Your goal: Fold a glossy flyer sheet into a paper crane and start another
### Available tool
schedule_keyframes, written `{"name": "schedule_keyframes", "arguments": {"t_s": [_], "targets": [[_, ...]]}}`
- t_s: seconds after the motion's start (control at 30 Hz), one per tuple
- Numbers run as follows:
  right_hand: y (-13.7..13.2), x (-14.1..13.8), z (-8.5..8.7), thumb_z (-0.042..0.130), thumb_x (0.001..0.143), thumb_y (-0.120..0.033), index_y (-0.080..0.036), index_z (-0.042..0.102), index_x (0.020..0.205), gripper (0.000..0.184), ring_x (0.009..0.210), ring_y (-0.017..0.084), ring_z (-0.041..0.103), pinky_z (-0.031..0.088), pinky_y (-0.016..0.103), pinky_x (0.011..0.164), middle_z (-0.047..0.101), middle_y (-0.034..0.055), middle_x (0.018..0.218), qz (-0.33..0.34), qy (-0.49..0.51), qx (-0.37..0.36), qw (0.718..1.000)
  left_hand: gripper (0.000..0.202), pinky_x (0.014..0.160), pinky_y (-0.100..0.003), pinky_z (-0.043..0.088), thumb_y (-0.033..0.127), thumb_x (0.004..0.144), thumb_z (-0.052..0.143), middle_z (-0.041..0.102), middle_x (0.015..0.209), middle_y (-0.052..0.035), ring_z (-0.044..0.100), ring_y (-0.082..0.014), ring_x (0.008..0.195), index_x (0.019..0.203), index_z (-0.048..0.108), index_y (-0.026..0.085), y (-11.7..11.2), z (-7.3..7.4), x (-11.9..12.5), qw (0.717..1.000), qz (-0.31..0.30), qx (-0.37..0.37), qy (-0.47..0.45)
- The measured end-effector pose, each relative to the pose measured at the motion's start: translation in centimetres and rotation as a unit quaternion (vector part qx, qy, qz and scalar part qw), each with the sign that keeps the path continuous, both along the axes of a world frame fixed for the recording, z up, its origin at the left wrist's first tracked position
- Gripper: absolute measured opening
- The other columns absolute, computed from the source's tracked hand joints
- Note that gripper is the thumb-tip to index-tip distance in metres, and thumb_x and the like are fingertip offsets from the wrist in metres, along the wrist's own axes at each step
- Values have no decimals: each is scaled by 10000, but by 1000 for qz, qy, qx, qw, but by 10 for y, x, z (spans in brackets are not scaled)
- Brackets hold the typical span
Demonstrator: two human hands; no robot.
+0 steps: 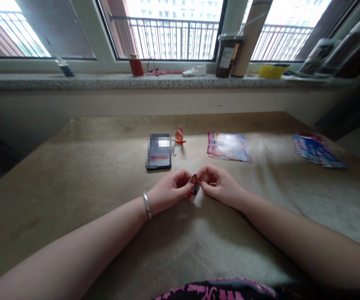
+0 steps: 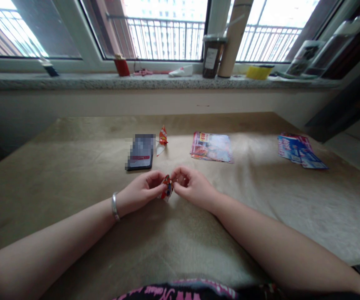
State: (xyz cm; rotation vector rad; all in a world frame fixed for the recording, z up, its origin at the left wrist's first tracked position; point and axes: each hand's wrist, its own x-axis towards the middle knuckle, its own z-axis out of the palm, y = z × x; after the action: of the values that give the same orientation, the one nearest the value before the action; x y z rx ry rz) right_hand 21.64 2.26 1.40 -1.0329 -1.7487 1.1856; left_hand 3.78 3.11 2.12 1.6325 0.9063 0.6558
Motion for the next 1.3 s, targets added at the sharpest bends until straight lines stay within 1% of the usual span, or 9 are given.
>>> {"name": "schedule_keyframes", "arguments": {"t_s": [0.17,0.3,0.37,0.47,0.6,0.7,0.8,1.07,1.3], "targets": [[-2,3,3,530,712,-155,-182,527,757,53,514,65,427,385,191,488,471,-48,602,-9,-56,55,997,220,546,-203,378,350,773,566,540,650,19,461,-86,564,823,541,138,0,-2,-3,997,-34,32,56],[-2,4,2,538,720,-154,-179,543,749,38,525,67,434,382,178,470,478,-39,608,-13,-74,82,994,239,529,-196,363,363,743,612,531,629,28,446,-89,557,820,584,139,2,-4,-5,994,-28,47,93],[-2,5,2,539,729,-155,-180,553,763,44,535,72,446,377,174,461,493,-32,621,-17,-78,95,992,234,560,-204,383,358,753,596,562,674,13,478,-98,595,819,599,134,2,-3,-4,996,-24,38,79],[-2,6,2,540,731,-138,-182,561,774,66,573,82,478,390,178,476,536,-16,666,-18,-90,132,987,241,615,-220,409,346,757,582,598,737,-11,517,-109,647,834,607,120,1,-1,-2,999,-26,-3,45],[-3,7,6,541,712,-97,-184,569,769,109,638,98,512,435,217,580,582,1,721,-8,-118,207,971,234,585,-211,400,346,741,592,570,692,4,502,-99,614,792,588,117,-1,1,0,999,-21,-36,30],[-3,8,8,545,707,-89,-192,570,776,127,654,104,522,442,229,606,594,2,737,-4,-132,236,963,222,560,-201,393,344,727,606,535,657,25,484,-88,586,750,558,129,-2,2,0,999,-14,-46,15],[-2,9,8,549,714,-93,-199,569,777,125,671,107,536,446,231,621,599,3,751,-4,-144,267,953,210,546,-195,390,332,725,608,498,636,40,467,-80,569,728,536,135,-3,3,0,999,-12,-42,6],[-2,9,9,543,786,-146,-204,591,797,76,697,116,561,460,237,638,605,21,781,-18,-138,339,930,226,566,-201,387,359,763,580,523,655,28,468,-84,588,758,549,135,-1,3,1,1000,-3,-5,3],[-3,9,9,519,825,-183,-220,599,831,88,742,126,566,465,252,666,608,29,815,-27,-151,342,927,260,573,-213,393,375,728,611,573,672,6,497,-99,600,815,600,130,-2,2,1,999,21,-24,-16]]}}
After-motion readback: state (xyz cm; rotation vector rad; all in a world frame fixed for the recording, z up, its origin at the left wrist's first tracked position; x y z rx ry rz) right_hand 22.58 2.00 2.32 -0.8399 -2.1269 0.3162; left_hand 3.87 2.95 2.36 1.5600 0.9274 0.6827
